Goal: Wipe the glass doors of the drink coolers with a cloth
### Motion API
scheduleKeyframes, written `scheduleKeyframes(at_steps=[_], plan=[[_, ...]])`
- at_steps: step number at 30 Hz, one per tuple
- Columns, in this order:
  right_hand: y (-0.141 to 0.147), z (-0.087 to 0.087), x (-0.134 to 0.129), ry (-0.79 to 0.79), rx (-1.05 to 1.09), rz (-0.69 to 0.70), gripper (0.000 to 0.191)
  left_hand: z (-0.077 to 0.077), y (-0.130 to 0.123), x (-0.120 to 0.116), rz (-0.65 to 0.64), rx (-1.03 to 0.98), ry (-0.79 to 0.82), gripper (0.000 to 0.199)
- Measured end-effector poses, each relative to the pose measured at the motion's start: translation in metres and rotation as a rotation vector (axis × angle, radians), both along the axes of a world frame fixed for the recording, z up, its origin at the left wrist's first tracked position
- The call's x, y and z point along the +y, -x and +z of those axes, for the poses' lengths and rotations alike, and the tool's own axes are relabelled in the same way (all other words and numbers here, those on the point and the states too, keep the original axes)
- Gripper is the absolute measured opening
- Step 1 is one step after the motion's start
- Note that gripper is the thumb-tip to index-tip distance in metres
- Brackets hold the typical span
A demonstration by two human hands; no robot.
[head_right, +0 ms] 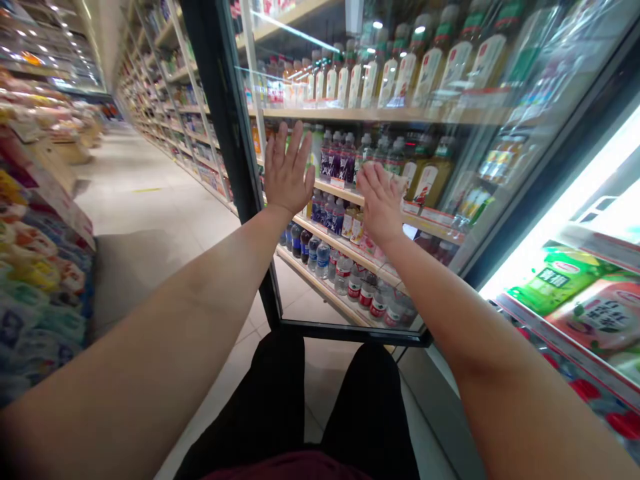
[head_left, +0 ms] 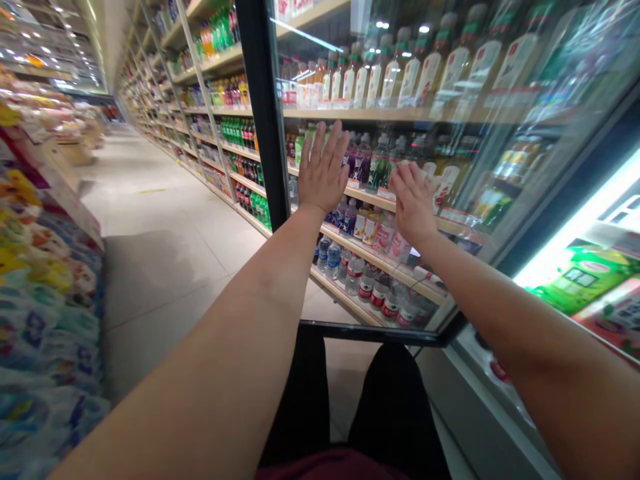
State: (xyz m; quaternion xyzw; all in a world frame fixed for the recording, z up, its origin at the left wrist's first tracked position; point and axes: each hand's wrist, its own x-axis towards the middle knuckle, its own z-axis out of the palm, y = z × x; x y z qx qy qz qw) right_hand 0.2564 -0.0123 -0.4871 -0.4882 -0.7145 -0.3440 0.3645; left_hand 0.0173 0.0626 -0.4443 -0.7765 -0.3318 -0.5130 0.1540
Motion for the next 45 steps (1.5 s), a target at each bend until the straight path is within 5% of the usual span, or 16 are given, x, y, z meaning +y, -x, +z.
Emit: scheduleKeyframes(at_steps=[5, 7, 13, 21, 30, 39, 41, 45], plan=[[0.002, 0.046, 0.018, -0.097, 0.049, -0.018, 0.062, 0.001, 0.001, -0.004, 0.011, 0.003, -0.018, 0.067], [0.006, 0.04, 0.017, -0.11, 0.058, -0.025, 0.062, 0.001, 0.001, -0.004, 0.03, 0.022, -0.031, 0.066], [0.016, -0.013, 0.0, -0.028, -0.018, -0.009, 0.064, -0.002, 0.0, 0.005, 0.026, 0.026, -0.082, 0.063], [0.018, 0.025, 0.011, 0.007, -0.013, 0.03, 0.065, -0.002, 0.004, 0.003, -0.024, 0.013, -0.094, 0.062], [0.037, -0.018, 0.005, 0.077, -0.077, 0.078, 0.064, -0.006, 0.0, 0.014, 0.053, 0.037, -0.162, 0.064], [0.05, 0.05, 0.023, -0.006, -0.044, 0.116, 0.062, -0.006, 0.003, 0.008, -0.009, 0.022, -0.12, 0.061], [0.05, 0.044, 0.025, -0.055, 0.007, 0.118, 0.061, -0.006, 0.003, 0.006, -0.028, 0.017, -0.114, 0.06], [0.047, 0.004, 0.018, 0.005, -0.086, 0.172, 0.057, -0.006, 0.002, 0.007, -0.019, 0.016, -0.127, 0.06]])
